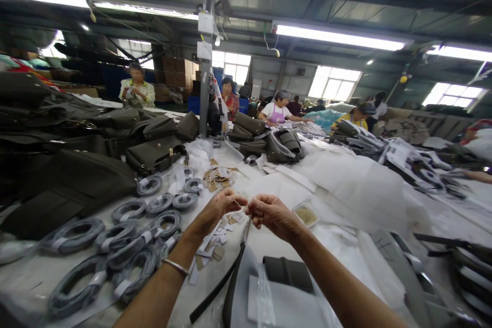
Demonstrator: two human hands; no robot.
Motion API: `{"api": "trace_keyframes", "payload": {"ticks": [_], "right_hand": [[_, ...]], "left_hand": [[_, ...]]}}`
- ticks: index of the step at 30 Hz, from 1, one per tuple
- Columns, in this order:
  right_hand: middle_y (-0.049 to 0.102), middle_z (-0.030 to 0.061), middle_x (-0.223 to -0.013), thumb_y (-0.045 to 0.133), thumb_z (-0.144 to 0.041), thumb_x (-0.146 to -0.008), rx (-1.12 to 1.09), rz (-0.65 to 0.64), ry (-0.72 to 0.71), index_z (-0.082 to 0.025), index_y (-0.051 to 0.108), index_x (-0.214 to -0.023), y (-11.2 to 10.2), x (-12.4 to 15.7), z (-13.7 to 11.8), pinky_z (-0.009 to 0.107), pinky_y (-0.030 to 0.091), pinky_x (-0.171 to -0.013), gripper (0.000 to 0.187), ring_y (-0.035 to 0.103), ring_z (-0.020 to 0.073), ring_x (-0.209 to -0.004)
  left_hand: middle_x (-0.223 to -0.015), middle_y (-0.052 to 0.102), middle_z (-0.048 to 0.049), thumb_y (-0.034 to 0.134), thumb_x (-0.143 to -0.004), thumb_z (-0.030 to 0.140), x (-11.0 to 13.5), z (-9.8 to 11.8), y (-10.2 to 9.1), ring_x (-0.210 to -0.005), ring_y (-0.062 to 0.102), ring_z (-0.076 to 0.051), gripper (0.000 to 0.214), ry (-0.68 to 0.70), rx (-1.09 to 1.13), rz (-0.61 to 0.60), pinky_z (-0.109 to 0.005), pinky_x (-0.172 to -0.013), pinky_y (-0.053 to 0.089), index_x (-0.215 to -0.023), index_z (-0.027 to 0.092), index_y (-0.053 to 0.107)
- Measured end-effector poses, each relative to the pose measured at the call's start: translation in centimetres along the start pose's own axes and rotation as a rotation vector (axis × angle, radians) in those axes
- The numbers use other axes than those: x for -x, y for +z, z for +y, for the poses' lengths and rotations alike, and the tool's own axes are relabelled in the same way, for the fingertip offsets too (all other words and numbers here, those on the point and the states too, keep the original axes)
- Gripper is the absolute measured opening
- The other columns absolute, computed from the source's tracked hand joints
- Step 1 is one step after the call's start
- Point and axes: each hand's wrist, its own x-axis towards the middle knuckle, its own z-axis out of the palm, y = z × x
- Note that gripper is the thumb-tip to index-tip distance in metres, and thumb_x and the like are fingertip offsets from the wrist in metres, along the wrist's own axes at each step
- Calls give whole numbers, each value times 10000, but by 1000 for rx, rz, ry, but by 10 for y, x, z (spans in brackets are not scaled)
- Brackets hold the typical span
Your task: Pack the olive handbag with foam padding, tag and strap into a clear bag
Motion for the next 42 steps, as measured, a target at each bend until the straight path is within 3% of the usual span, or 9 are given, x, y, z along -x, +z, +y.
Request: {"api": "trace_keyframes", "payload": {"ticks": [5,10,15,18,22,26,31,36,42], "right_hand": [[585,-9,-576,658,-531,-811,435,185,-102,-154,695,-786,0,5,2,223,357,-461,380,475,92,-471],[645,53,-943,628,-386,-850,935,356,-402,-206,714,-714,5,22,-8,283,459,-715,241,583,162,-800],[648,78,-1137,631,-427,-857,504,392,-450,-195,684,-722,4,34,-17,353,441,-920,273,580,234,-1070],[672,88,-1162,609,-453,-878,301,411,-405,-192,675,-735,0,35,-19,395,397,-993,304,558,258,-1151],[671,93,-1203,668,-450,-837,543,372,-390,-205,715,-723,-4,36,-17,457,293,-1094,274,493,288,-1263],[684,75,-1191,657,-444,-850,683,345,-422,-237,735,-746,-6,34,-9,502,210,-1146,244,481,277,-1292],[699,78,-1148,640,-458,-862,663,399,-450,-237,749,-786,-8,32,-7,516,205,-1152,257,505,276,-1265],[715,89,-1057,634,-482,-866,396,404,-392,-196,744,-795,-3,35,-6,409,430,-997,315,620,244,-1065],[666,20,-695,651,-576,-812,-69,382,-201,-154,654,-773,-7,34,1,204,423,-448,423,512,77,-453]], "left_hand": [[-1072,654,-53,734,-722,380,7,2,21,-971,624,-194,531,-20,48,-265,-319,-858,480,-1179,218,518],[-928,640,-16,665,-778,406,0,-16,38,-810,579,-157,385,17,-178,-239,-263,-717,459,-1093,197,590],[-865,673,-32,481,-907,467,0,-33,46,-894,589,-206,362,15,-321,-241,-338,-896,438,-825,179,685],[-1138,674,-38,590,-858,403,5,-36,44,-1093,577,-238,302,19,-326,-315,-385,-1019,396,-1089,228,674],[-1543,356,-31,762,-691,260,5,-34,35,-1437,266,-277,845,69,-64,-406,-463,-1174,210,-1442,320,380],[-1561,323,-34,788,-631,247,-1,-26,36,-1440,256,-299,976,146,-23,-179,-468,-1168,233,-1476,336,307],[-1365,571,-34,710,-731,300,-3,-13,56,-1324,424,-299,479,209,-392,-83,-448,-1133,295,-1205,283,642],[-788,719,-10,572,-855,369,2,-12,68,-799,636,-185,229,86,-502,-182,-303,-838,476,-842,224,749],[-1101,700,-24,584,-836,326,7,-13,61,-1011,623,-201,262,49,-334,-391,-288,-896,447,-1051,232,701]]}}
